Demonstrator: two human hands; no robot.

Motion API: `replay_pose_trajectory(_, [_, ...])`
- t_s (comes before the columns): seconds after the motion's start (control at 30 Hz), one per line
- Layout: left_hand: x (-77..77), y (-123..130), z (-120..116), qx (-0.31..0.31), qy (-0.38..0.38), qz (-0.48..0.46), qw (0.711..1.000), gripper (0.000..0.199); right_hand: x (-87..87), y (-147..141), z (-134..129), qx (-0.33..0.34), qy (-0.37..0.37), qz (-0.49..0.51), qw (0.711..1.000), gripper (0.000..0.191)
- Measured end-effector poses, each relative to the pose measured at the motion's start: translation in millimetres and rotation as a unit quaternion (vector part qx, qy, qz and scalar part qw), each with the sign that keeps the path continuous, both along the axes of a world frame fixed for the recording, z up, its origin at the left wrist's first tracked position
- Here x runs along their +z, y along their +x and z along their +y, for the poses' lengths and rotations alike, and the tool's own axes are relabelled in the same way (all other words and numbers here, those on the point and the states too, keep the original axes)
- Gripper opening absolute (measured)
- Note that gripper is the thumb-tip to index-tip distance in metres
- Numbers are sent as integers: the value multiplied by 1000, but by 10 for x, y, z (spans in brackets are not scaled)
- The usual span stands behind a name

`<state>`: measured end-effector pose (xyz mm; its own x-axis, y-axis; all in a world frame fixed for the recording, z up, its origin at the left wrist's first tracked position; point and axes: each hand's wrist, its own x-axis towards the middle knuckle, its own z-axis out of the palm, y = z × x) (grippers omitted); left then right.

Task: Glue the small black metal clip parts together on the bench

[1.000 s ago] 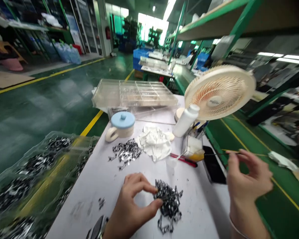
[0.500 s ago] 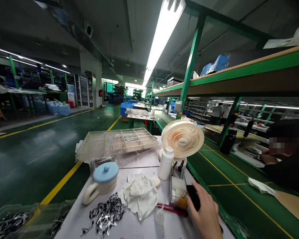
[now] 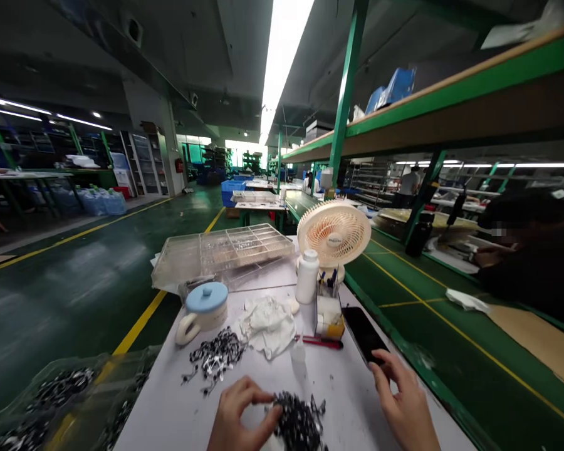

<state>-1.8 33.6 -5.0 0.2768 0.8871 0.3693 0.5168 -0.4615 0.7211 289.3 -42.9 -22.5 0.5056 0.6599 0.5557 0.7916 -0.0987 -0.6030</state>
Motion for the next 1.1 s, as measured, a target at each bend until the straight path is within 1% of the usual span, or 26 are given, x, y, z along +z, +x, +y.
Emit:
replay_pose_trajectory(0.07, [28,-6,-1,-13,-5,20,1000,34,-81,-11,-177,21,-35,20,999,30])
replay_pose_trajectory(0.17, [54,14,3,-28,-10,40,999,30,-199,-43,-423,49,-79,49,994,26])
replay_pose_trajectory(0.27, [75,44,0,-42,1,54,998,28,-289,-83,-591,40,-94,73,992,29])
replay_pose_trajectory(0.33, [87,58,-4,-49,17,62,997,26,-329,-105,-643,23,-93,86,992,31])
replay_pose_trajectory(0.43, [100,62,-8,-53,47,74,995,22,-352,-119,-634,15,-96,101,990,32])
replay_pose_trajectory(0.5, [101,61,-10,-56,71,79,993,20,-354,-116,-587,26,-96,107,989,34])
replay_pose_trajectory(0.57, [91,59,-15,-60,98,82,990,18,-356,-111,-525,56,-93,108,988,34])
replay_pose_trajectory(0.67, [52,59,-31,-73,137,85,984,16,-372,-116,-438,115,-95,104,983,26])
replay_pose_trajectory(0.73, [20,60,-45,-84,158,85,980,14,-387,-129,-400,133,-101,105,980,26])
replay_pose_trajectory(0.83, [-5,65,-63,-99,187,77,974,12,-399,-147,-372,116,-98,110,982,27])
replay_pose_trajectory(0.97, [13,84,-73,-114,220,55,967,11,-383,-141,-344,76,-86,109,987,28])
replay_pose_trajectory(1.1, [13,107,-86,-137,226,46,963,12,-355,-123,-286,61,-73,99,991,39])
